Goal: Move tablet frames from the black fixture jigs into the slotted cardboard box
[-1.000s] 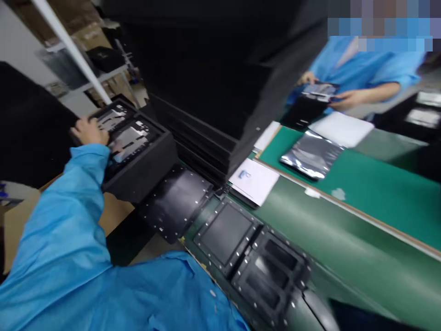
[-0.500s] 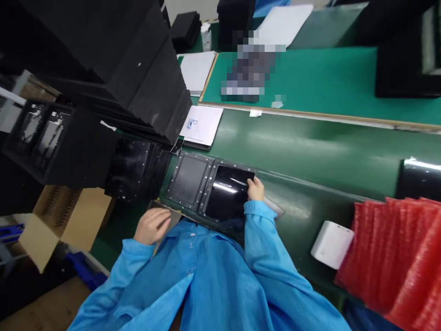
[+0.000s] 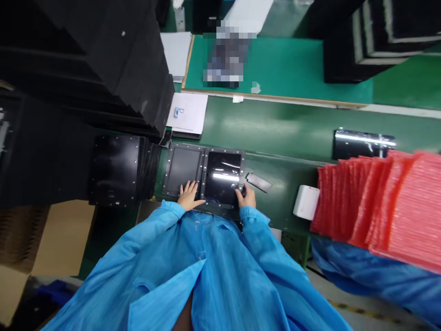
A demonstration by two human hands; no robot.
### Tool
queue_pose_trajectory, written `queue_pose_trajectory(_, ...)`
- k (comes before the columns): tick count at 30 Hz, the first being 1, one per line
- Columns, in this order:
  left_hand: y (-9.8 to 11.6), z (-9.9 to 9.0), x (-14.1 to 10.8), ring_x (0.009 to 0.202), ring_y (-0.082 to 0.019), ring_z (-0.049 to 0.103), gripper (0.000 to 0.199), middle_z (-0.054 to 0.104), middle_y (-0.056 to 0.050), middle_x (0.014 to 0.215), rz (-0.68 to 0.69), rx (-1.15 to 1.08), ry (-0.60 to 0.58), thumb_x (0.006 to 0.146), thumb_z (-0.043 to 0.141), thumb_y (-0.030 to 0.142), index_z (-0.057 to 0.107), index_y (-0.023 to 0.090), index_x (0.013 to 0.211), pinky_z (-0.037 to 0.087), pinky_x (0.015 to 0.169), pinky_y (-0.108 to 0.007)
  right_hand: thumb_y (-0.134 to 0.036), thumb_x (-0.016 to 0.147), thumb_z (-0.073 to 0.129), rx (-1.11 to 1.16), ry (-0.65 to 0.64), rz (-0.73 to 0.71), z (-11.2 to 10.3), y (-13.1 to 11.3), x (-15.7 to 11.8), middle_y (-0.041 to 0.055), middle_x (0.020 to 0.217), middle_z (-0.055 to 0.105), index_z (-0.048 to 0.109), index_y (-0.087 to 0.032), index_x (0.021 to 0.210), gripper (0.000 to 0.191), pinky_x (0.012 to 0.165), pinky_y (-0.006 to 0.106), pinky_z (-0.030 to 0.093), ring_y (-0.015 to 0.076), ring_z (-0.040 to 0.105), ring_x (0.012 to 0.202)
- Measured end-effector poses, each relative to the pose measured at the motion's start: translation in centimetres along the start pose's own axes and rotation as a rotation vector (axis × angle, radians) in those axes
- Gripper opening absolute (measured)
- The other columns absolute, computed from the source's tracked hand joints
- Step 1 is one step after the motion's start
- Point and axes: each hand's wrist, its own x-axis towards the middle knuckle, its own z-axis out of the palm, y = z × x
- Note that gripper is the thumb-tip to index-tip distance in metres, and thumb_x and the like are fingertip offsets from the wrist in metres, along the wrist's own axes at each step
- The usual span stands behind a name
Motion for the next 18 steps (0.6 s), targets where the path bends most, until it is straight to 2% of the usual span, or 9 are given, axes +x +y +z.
queue_pose_trajectory(2, 0.3, 1.5, 1.3, 0.147, -0.031, 0.003, 0.085, 0.016, -0.014, 0.158, 0.015, -0.012, -0.038, 0.079, 0.061, 0.049, 0.028, 0.013, 0.148, -0.004, 0.117, -0.054, -0.063, 0.068, 0.052, 0.055, -0.028, 0.097, 0.6, 1.7, -3.0, 0.0121, 0.096, 0.057, 0.064, -0.015, 0.11, 0.064, 0.094, 0.049, 0.043, 0.0292, 0.054, 0.097)
queue_pose_trajectory(4, 0.4, 2.8, 1.6, 0.147, -0.029, 0.002, 0.082, 0.014, -0.015, 0.158, -0.001, -0.046, -0.035, 0.082, 0.056, 0.045, 0.023, 0.012, 0.15, -0.002, 0.118, -0.051, -0.066, 0.067, 0.051, 0.105, -0.026, 0.147, 1.2, 2.7, -5.1, 0.0101, 0.095, 0.056, 0.064, -0.018, 0.11, 0.066, 0.093, 0.047, 0.045, 0.0283, 0.055, 0.096)
queue_pose_trajectory(6, 0.6, 3.4, 1.5, 0.147, -0.028, 0.001, 0.079, 0.015, -0.014, 0.158, -0.047, -0.06, -0.032, 0.084, 0.054, 0.041, 0.021, 0.014, 0.15, -0.001, 0.118, -0.051, -0.065, 0.066, 0.054, 0.143, -0.033, 0.172, 1.3, 3.1, -5.9, 0.0105, 0.098, 0.055, 0.062, -0.017, 0.115, 0.069, 0.091, 0.046, 0.046, 0.0277, 0.055, 0.096)
queue_pose_trajectory(8, 1.1, 2.9, 2.1, 0.147, -0.029, 0.0, 0.084, 0.013, -0.014, 0.159, -0.093, -0.039, -0.016, 0.08, 0.058, 0.04, 0.02, 0.016, 0.151, -0.001, 0.117, -0.053, -0.061, 0.064, 0.058, 0.169, -0.09, 0.165, 0.8, 2.7, -5.0, 0.0114, 0.102, 0.054, 0.059, -0.015, 0.122, 0.073, 0.092, 0.046, 0.046, 0.0281, 0.055, 0.098)
queue_pose_trajectory(11, 3.0, 0.2, 5.8, 0.147, -0.031, -0.003, 0.088, 0.01, -0.013, 0.159, -0.155, 0.021, 0.067, 0.076, 0.063, 0.044, 0.023, 0.018, 0.15, 0.0, 0.116, -0.056, -0.057, 0.064, 0.062, 0.181, -0.172, 0.057, -0.5, 0.9, 0.0, 0.012, 0.112, 0.053, 0.052, -0.016, 0.13, 0.079, 0.1, 0.047, 0.041, 0.0303, 0.052, 0.109)
queue_pose_trajectory(14, 5.2, -3.5, 11.5, 0.147, -0.029, -0.002, 0.066, 0.011, -0.007, 0.16, -0.188, 0.053, 0.173, 0.086, 0.049, 0.048, 0.033, 0.023, 0.146, 0.0, 0.115, -0.057, -0.056, 0.074, 0.058, 0.195, -0.16, -0.08, -1.6, -1.7, 7.8, 0.0132, 0.119, 0.054, 0.05, -0.014, 0.132, 0.072, 0.107, 0.045, 0.034, 0.0303, 0.045, 0.12)
queue_pose_trajectory(16, 6.1, -5.1, 14.7, 0.147, -0.028, -0.001, 0.054, 0.018, -0.002, 0.159, -0.216, 0.039, 0.204, 0.091, 0.04, 0.048, 0.04, 0.028, 0.142, 0.0, 0.115, -0.06, -0.056, 0.078, 0.054, 0.21, -0.158, -0.109, -1.8, -3.0, 12.6, 0.0138, 0.115, 0.057, 0.054, -0.013, 0.127, 0.065, 0.104, 0.045, 0.035, 0.0287, 0.048, 0.115)
queue_pose_trajectory(18, 6.7, -5.8, 16.9, 0.147, -0.028, -0.002, 0.048, 0.022, 0.002, 0.158, -0.247, 0.018, 0.225, 0.093, 0.037, 0.046, 0.043, 0.03, 0.138, 0.0, 0.114, -0.061, -0.058, 0.079, 0.054, 0.23, -0.185, -0.154, -1.7, -3.5, 15.8, 0.0136, 0.11, 0.059, 0.061, -0.013, 0.117, 0.059, 0.098, 0.043, 0.04, 0.0264, 0.052, 0.105)
